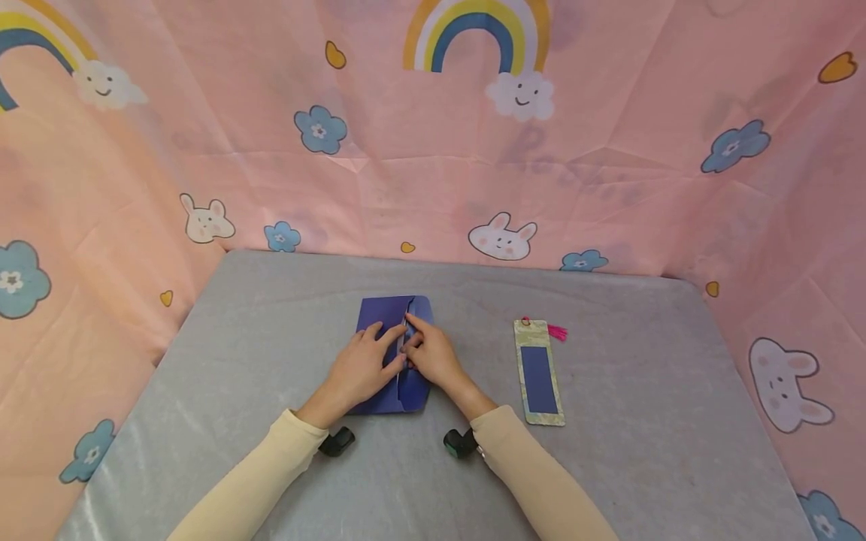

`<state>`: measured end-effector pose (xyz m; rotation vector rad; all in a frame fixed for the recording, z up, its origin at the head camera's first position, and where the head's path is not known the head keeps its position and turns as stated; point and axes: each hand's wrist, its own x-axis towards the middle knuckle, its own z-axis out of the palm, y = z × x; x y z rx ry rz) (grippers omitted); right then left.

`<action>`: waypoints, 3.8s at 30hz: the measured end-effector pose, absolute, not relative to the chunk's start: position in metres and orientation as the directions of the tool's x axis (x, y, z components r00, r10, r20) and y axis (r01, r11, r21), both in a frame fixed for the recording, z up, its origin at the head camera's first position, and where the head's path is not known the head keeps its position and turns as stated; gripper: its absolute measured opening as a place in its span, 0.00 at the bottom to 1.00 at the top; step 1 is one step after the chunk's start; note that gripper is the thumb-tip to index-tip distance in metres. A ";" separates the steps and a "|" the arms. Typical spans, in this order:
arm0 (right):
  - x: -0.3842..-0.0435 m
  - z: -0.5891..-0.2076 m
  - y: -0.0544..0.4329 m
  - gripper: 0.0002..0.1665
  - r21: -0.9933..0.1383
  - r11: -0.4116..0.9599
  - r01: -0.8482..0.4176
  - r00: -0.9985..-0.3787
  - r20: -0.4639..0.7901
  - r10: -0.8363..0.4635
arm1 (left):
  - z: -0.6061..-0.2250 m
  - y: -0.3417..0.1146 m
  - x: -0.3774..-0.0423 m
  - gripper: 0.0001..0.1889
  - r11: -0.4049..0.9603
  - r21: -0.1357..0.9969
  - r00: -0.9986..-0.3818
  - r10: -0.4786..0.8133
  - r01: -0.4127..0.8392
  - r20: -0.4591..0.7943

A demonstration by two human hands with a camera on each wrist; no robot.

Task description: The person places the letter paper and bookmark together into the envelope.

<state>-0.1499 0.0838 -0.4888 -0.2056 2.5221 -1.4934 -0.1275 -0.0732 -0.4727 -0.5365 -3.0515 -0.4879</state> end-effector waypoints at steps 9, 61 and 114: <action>-0.149 -0.488 0.085 0.37 -0.879 0.477 -0.010 -0.969 -0.109 -0.221 | -0.472 -0.072 -0.127 0.26 0.897 0.290 -0.941 0.335 0.334 0.048; -0.134 -0.466 0.181 0.31 -0.923 0.386 0.008 -0.980 -0.085 -0.181 | -0.473 -0.070 -0.125 0.42 0.904 0.277 -0.941 0.339 0.325 -0.004; -0.103 -0.489 0.287 0.39 -0.538 0.843 -0.016 -1.000 -0.003 -0.021 | -0.474 -0.069 -0.125 0.41 0.902 0.262 -0.935 0.354 0.342 0.005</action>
